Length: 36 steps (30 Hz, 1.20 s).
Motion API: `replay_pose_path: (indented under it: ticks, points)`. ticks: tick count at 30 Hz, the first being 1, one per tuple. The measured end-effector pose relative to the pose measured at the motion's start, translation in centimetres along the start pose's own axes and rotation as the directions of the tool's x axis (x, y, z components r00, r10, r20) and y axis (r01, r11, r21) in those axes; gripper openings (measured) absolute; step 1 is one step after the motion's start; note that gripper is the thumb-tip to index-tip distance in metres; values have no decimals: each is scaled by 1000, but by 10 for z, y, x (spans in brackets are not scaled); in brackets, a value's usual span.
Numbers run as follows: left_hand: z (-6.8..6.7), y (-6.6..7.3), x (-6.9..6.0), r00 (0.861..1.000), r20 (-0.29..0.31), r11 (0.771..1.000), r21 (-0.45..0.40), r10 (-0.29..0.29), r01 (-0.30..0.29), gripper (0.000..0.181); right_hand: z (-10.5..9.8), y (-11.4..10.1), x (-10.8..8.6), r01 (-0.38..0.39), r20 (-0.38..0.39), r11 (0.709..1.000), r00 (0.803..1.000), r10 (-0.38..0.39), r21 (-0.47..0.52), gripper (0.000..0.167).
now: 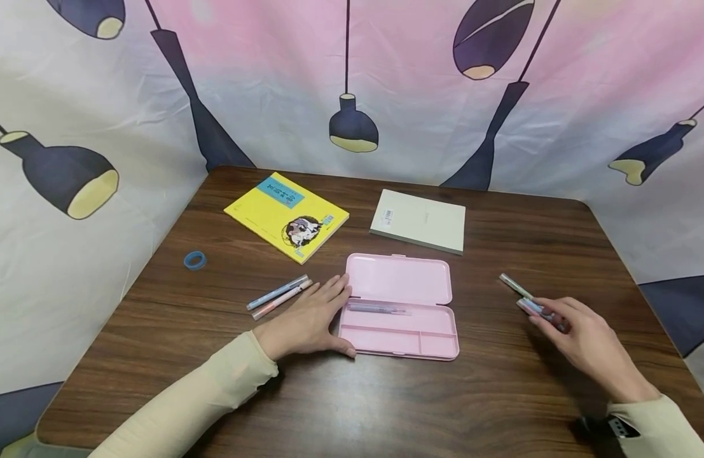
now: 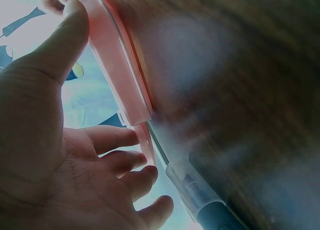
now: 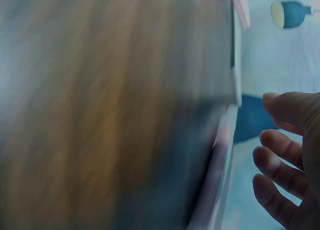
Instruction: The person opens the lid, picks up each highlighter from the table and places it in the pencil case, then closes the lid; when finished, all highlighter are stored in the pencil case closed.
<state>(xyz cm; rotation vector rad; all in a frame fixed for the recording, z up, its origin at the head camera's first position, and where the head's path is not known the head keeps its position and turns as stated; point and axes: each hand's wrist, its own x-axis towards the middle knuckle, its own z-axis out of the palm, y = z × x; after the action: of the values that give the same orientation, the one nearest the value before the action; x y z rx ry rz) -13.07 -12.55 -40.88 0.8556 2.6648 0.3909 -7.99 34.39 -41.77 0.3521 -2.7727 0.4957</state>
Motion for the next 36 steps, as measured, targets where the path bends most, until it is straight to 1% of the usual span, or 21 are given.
replay_pose_path:
  ticks: [3,6,9,15,28,33,36]
  points:
    - [0,0,0,1000,0,1000,3,1,-1,114,-3,10,-8,-56,39,998,998,57,-18,36]
    - [-1,0,-1,1000,-3,1000,3,0,0,115,-5,18,-14,-102,89,994,991,104,-35,38]
    - [-2,0,-1,1000,-7,1000,1,-4,4,114,-6,21,-14,-118,135,992,983,124,-53,40]
    - [-1,1,-1,1000,-14,1000,-8,-3,3,115,-5,24,-13,-105,160,992,980,115,-73,39]
    - [0,1,-2,1000,-6,1000,-10,-4,4,116,2,21,-12,-31,137,993,989,46,-110,31]
    - [-1,1,-2,1000,-12,1000,-8,3,-3,114,3,19,-11,-33,152,994,987,49,-102,31]
    - [-1,1,-2,1000,-6,1000,-10,-4,4,115,4,18,-11,-34,153,994,987,50,-105,30]
